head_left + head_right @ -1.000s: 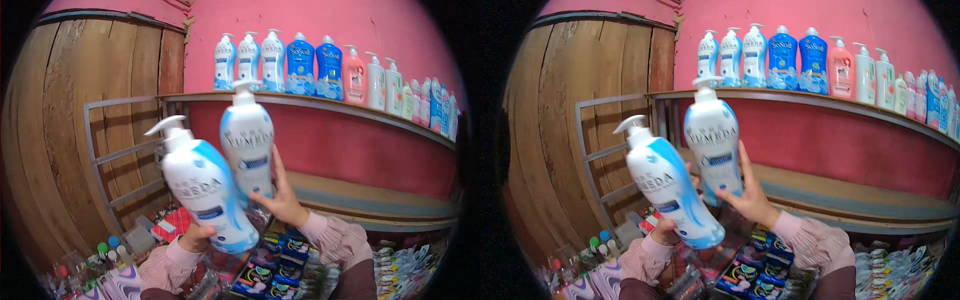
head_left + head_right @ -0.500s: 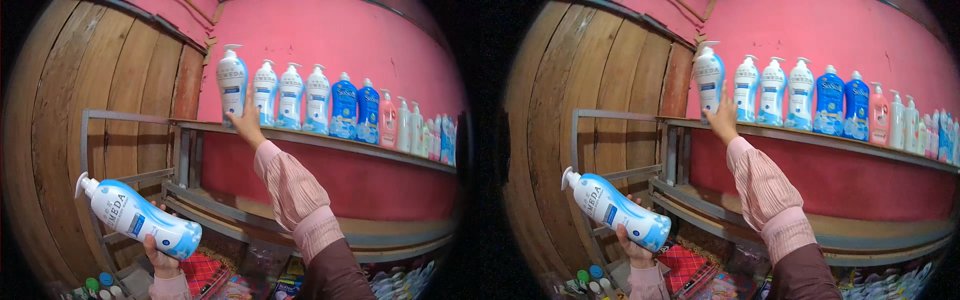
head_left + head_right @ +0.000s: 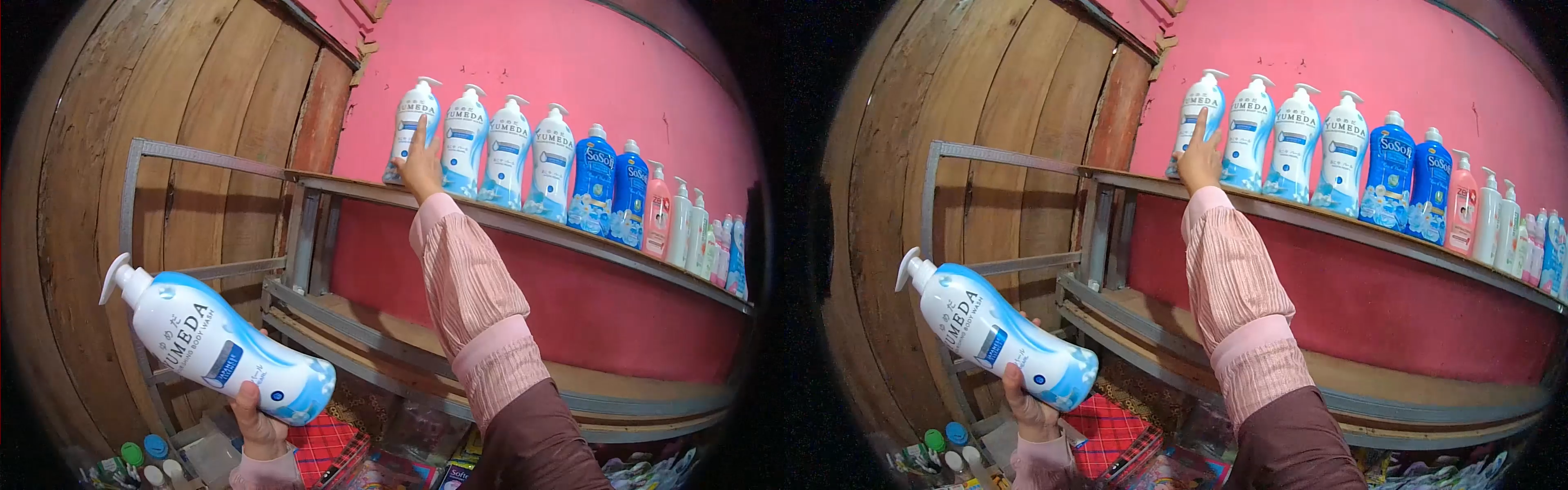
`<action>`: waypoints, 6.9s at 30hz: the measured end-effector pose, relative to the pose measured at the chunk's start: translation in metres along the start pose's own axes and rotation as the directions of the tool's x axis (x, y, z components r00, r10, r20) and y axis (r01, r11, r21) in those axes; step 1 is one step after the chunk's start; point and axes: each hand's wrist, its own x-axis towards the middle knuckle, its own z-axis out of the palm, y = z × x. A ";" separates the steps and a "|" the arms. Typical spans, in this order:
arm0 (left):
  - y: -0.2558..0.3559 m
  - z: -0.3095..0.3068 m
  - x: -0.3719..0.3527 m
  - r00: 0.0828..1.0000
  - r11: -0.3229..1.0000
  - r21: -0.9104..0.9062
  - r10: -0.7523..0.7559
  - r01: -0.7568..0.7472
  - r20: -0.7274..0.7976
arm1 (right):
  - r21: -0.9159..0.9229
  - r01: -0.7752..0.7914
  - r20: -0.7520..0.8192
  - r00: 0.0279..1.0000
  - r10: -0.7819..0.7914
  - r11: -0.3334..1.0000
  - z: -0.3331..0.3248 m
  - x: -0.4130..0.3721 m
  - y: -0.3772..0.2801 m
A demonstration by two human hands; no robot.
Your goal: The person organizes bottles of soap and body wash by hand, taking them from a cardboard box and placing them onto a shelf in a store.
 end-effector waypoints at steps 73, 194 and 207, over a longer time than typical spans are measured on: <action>-0.032 -0.023 0.000 0.993 0.996 0.005 -0.094 0.094 -0.075 | -0.444 0.734 0.250 0.652 -0.716 0.514 -0.021 -0.026 0.013; -0.029 -0.002 0.009 0.994 0.924 0.372 0.106 -0.087 -0.030 | -0.152 0.442 0.088 0.897 -0.433 0.884 0.076 0.009 -0.012; -0.035 -0.002 0.008 0.996 0.918 0.390 0.087 -0.073 -0.019 | -0.192 0.452 0.157 0.890 -0.427 0.871 -0.005 0.025 0.027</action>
